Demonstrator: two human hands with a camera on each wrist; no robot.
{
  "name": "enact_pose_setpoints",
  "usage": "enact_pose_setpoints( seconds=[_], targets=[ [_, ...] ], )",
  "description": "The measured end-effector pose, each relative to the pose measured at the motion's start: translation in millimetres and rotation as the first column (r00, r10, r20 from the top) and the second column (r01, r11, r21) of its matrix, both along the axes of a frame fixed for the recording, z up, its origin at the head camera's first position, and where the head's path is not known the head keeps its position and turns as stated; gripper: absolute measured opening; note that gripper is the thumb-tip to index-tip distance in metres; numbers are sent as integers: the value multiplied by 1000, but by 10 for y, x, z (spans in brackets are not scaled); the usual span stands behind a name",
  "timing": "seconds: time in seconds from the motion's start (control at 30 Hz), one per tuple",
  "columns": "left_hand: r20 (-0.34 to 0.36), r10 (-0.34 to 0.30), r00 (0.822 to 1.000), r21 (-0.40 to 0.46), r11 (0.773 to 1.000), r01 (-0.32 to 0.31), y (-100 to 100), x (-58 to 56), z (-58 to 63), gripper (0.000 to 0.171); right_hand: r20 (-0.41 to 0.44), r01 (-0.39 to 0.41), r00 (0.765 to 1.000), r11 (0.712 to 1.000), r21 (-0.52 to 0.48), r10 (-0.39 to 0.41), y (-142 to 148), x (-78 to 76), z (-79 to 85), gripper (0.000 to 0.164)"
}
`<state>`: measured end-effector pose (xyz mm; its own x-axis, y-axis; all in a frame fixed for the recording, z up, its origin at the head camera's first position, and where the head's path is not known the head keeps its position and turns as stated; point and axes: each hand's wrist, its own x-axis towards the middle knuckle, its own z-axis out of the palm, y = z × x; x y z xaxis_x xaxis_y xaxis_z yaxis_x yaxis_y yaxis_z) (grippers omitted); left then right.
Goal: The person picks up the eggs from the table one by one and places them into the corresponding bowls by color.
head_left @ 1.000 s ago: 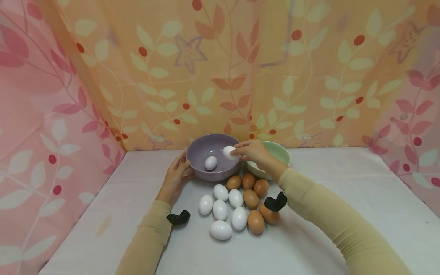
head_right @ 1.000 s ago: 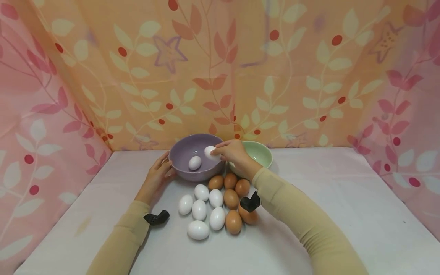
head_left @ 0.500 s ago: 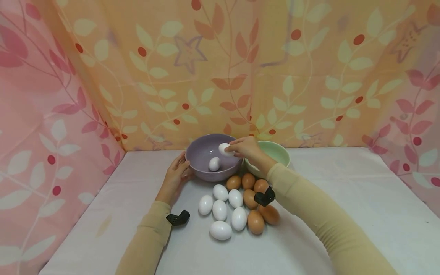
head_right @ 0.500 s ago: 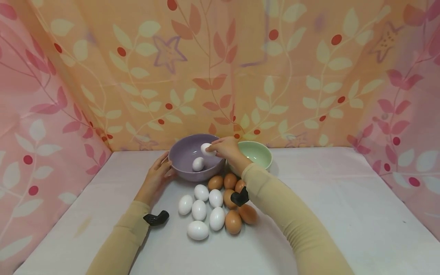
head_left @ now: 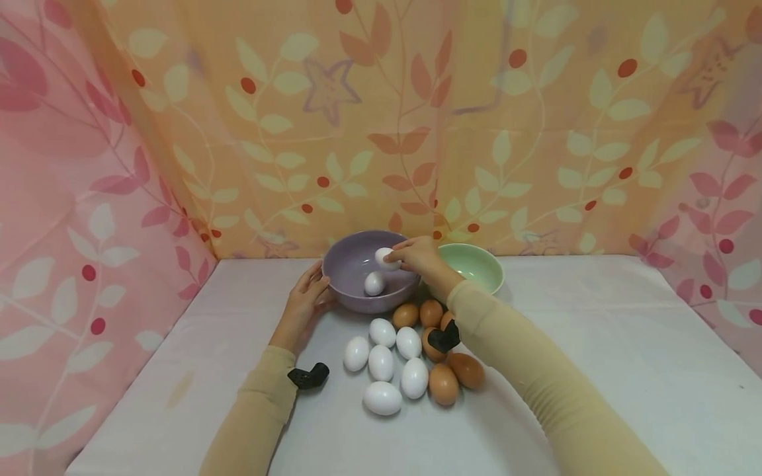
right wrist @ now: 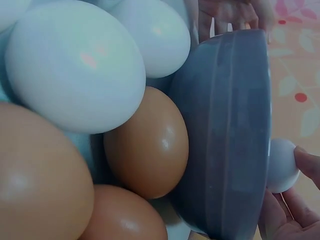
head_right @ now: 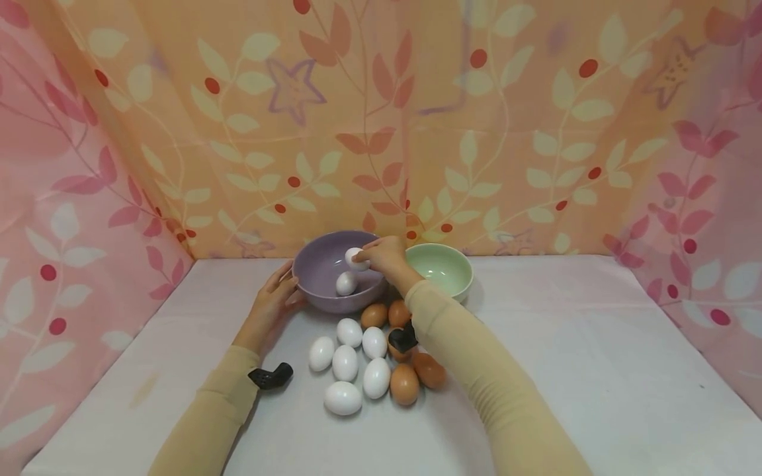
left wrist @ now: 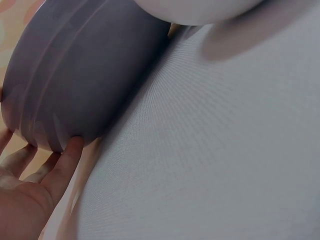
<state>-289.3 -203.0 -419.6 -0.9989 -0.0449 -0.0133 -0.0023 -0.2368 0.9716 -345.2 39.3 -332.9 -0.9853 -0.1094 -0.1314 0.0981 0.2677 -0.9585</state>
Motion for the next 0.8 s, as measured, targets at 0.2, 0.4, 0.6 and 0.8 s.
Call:
enact_pose_setpoints(
  seconds=[0.2,0.4,0.6,0.8],
  targets=[
    [1,6,1000,2,1000,-6,-1,-9,-2,60,1,7,1000,1000,-24,-7,-66,-21,-37,36],
    [4,4,1000,21,1000,-4,7,-16,4,60,-21,16,1000,1000,5,-16,-115,-46,-71,34],
    [-14,5,1000,21,1000,-4,-1,-28,7,60,-93,20,996,996,86,-12,-153,-89,-121,35],
    [-10,0,1000,19,1000,0,-6,-6,-14,61,-140,39,990,984,174,-14,-188,-129,-188,34]
  ],
)
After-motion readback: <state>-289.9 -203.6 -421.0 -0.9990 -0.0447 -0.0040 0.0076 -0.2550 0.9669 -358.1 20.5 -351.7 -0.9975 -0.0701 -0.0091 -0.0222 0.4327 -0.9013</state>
